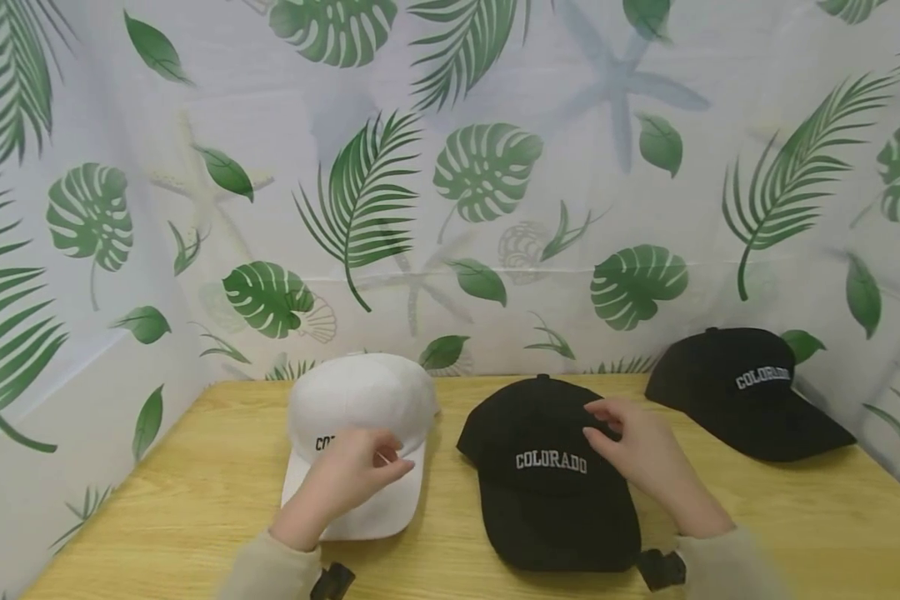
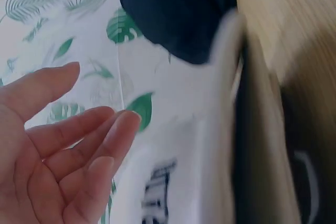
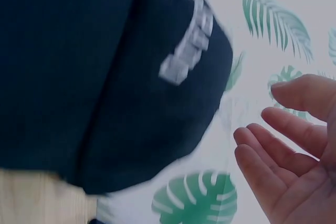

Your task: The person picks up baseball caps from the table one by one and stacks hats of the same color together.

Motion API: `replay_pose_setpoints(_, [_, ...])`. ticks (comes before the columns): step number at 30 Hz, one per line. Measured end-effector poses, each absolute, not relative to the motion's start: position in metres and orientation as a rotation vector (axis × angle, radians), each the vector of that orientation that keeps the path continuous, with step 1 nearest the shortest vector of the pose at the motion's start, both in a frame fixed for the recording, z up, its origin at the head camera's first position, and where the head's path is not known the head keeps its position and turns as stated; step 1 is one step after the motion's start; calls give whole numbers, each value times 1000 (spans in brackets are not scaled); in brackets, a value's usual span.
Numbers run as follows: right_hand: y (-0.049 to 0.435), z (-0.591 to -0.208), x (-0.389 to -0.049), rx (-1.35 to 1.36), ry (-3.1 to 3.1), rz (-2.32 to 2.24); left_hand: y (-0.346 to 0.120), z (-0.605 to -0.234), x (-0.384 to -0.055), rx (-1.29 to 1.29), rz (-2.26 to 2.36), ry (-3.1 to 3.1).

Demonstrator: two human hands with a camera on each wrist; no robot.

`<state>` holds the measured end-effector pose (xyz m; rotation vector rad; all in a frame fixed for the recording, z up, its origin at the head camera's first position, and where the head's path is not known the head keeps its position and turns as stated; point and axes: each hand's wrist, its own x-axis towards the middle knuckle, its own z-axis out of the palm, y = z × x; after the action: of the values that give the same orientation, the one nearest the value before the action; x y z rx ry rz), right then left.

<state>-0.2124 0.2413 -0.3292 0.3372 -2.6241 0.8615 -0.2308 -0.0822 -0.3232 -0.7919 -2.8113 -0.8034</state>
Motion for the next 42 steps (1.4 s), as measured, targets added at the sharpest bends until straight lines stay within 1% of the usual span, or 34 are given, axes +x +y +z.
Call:
replay_pose_setpoints(4, [260, -330, -208, 275, -2581, 760, -61, -325, -228, -845, -781, -2812])
replay_pose_setpoints(8, [271, -330, -205, 272, -2542, 697, -41, -327, -226, -873, -723, -2817])
replay_pose_setpoints(16, [278, -327, -203, 287, -2495, 664, -12, -335, -225, -1052, -670, -2849])
replay_pose_setpoints(22, [278, -321, -199, 283, -2464, 667, -4, -340, -223, -1181, -596, -2873])
replay_pose_setpoints(31, [295, -313, -198, 230, -2552, 600, 2, -338, -223, -1251, -675, -2871])
replay_pose_setpoints(36, [317, -309, -209, 203, -2649, 520, -2, -336, -221, -1234, -706, -2894])
replay_pose_setpoints(42, [363, -317, -225, 253, -2754, 188, -4, -334, -221, -1240, -729, -2886])
